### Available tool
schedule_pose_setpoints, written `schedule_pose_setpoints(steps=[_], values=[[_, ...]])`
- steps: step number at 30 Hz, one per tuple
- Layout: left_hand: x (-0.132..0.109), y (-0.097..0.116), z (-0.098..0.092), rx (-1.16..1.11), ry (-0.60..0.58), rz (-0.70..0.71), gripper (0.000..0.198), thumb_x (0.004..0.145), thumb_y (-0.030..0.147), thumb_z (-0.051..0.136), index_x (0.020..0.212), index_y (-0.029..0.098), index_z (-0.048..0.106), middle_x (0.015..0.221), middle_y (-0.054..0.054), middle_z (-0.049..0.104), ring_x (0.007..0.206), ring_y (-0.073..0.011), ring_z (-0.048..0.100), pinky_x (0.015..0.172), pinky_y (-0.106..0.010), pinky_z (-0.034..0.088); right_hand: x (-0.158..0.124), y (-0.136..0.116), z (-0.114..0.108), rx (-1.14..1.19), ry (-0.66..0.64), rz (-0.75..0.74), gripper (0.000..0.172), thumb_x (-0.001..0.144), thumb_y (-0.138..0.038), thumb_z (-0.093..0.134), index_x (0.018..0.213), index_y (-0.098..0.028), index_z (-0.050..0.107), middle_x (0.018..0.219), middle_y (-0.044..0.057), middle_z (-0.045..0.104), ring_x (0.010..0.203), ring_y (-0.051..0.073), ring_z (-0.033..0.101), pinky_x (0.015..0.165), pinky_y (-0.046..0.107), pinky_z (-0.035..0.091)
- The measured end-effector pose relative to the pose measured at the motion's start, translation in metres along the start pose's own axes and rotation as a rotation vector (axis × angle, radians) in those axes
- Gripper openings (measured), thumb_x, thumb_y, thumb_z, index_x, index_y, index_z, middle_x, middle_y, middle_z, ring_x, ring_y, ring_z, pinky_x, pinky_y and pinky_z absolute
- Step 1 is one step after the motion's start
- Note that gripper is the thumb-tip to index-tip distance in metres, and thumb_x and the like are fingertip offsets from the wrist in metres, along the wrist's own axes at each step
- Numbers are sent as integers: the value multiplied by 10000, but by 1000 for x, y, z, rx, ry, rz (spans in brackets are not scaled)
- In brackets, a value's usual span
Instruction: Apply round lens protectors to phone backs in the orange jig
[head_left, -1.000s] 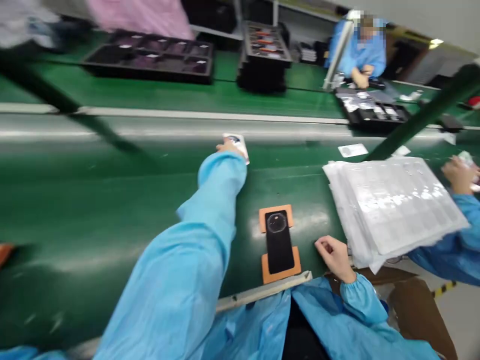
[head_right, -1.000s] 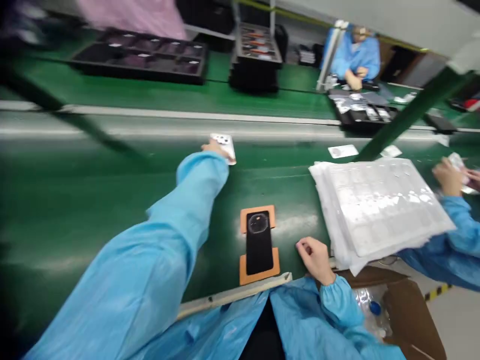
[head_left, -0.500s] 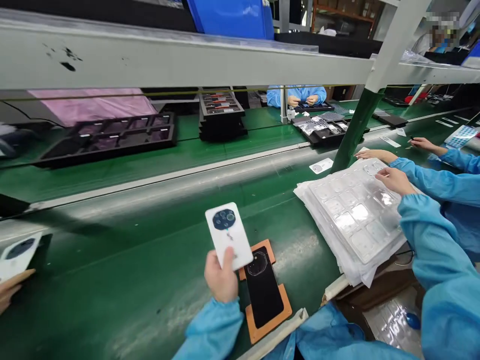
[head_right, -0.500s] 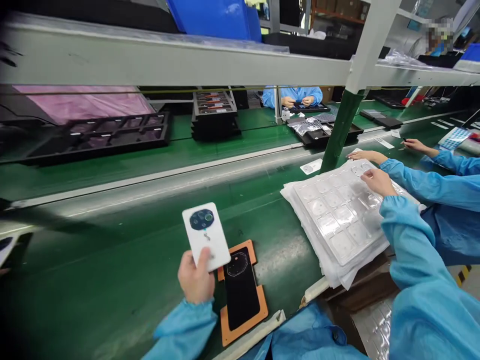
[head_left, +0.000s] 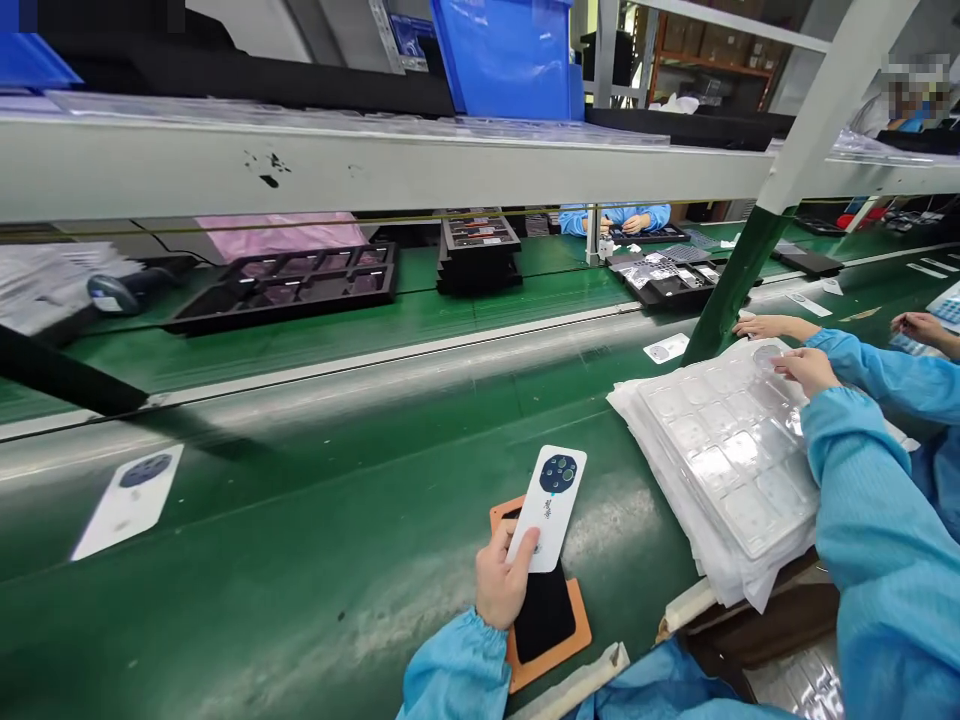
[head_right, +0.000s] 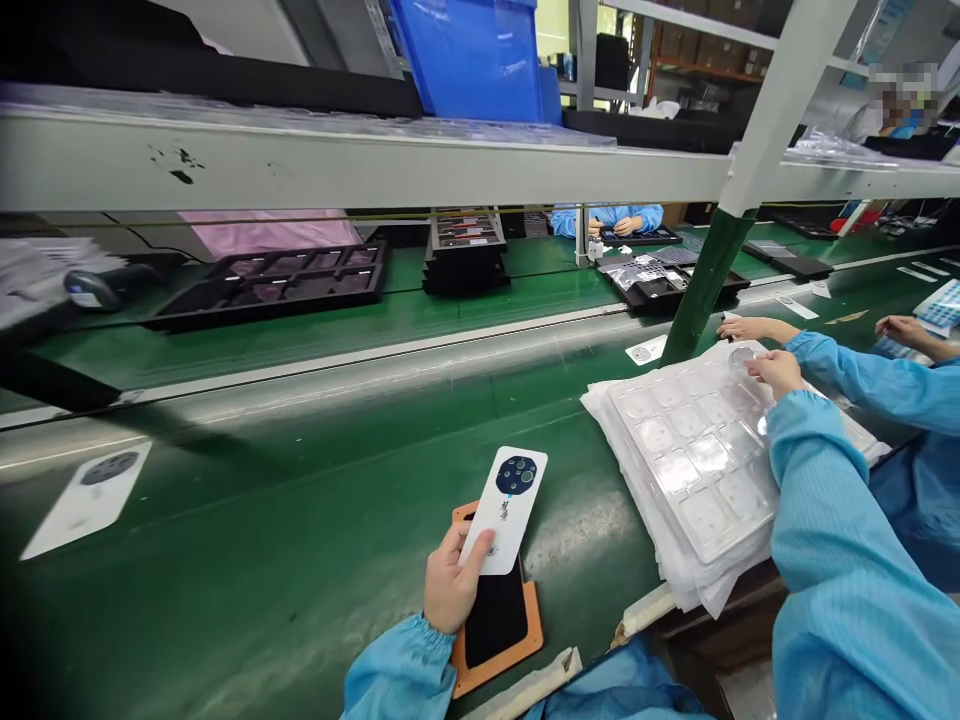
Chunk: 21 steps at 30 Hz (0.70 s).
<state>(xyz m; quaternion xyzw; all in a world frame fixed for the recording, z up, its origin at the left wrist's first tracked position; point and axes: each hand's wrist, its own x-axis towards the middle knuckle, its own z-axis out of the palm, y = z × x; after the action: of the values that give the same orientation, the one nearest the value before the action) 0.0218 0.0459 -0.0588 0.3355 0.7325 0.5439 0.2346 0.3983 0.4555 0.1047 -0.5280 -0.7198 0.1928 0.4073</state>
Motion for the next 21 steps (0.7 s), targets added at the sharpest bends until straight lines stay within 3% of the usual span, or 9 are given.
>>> schedule_pose_setpoints(steps=[3,7,11,14,17,21], values=[[-8,-3,10,-17,-7,41,327,864,547,622,766,236,652,651,0,685,549,-194,604,549,-293,445,-28,-18,-5,130,-24,156,363,791,-411,803,743,-193,517,715,59,659,628,124,658,633,288,513],[-13,-1,29,-93,-104,72,349,849,544,644,764,206,649,594,8,659,505,-166,595,513,-259,429,-89,-67,-5,360,-153,204,413,734,-399,884,985,-174,644,812,24,675,704,132,685,700,252,575],[-11,13,39,-261,-133,3,390,822,552,713,735,185,613,621,8,647,542,-135,579,538,-232,426,-166,-122,25,415,-332,153,425,752,-440,889,1067,-206,725,848,15,695,675,146,697,672,273,617],[-2,23,28,-528,12,-110,513,741,620,798,723,182,531,628,28,600,539,-102,544,525,-204,436,-214,-141,71,397,-472,-48,299,867,-441,791,1073,-227,751,952,43,737,752,180,737,710,326,659],[6,26,-1,-715,155,-207,590,691,652,839,814,197,484,623,57,567,481,-86,533,441,-178,423,-253,-137,128,283,-500,-375,188,993,-324,641,1102,-247,773,1045,66,760,901,197,758,802,330,665],[-1,26,-51,-677,231,-304,635,679,609,869,990,222,474,729,58,625,518,-115,609,368,-176,456,-283,-115,192,169,-511,-773,331,1034,-155,503,1231,-256,749,1196,74,765,1104,205,746,973,341,639]])
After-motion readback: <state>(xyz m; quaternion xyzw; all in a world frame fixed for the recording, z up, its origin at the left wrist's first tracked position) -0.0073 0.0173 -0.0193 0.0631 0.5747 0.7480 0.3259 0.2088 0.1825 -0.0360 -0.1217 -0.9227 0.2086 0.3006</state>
